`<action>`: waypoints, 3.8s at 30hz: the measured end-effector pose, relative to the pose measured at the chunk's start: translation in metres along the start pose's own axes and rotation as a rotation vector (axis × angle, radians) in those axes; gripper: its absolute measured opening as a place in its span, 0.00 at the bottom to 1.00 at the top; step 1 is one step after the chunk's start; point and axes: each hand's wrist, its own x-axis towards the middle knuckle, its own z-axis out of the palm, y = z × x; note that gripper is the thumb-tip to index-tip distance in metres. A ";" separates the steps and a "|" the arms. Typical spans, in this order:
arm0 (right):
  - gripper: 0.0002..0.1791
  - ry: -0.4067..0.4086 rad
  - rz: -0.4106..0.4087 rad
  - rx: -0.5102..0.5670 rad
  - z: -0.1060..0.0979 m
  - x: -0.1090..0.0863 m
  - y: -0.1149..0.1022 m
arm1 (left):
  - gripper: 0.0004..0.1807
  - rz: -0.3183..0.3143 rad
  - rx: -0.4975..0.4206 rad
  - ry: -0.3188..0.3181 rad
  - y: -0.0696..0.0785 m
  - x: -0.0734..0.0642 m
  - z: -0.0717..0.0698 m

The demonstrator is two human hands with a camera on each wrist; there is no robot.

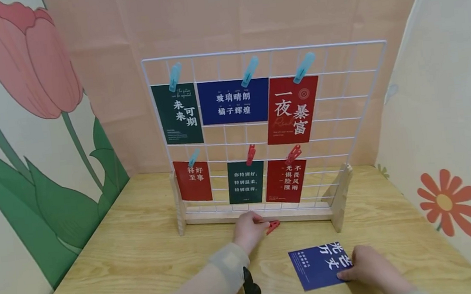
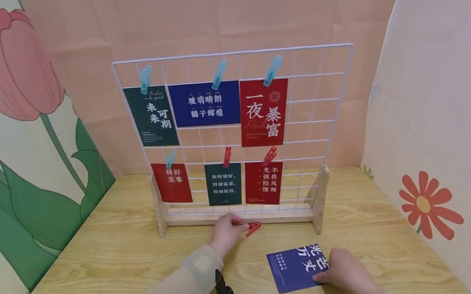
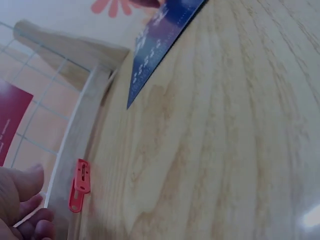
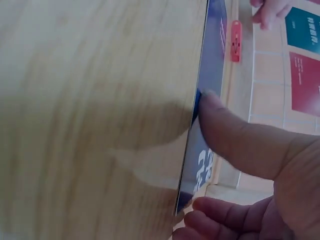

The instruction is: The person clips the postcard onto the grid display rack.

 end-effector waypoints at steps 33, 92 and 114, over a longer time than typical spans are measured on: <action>0.27 -0.127 -0.094 -0.010 -0.005 0.028 -0.012 | 0.16 0.006 0.145 -0.060 -0.012 0.005 0.015; 0.02 0.072 -0.287 0.193 -0.089 0.040 -0.016 | 0.05 0.161 0.009 -0.177 0.027 -0.015 -0.017; 0.07 0.273 -0.438 0.145 -0.163 0.058 -0.042 | 0.14 0.246 0.061 -0.162 0.088 -0.024 -0.041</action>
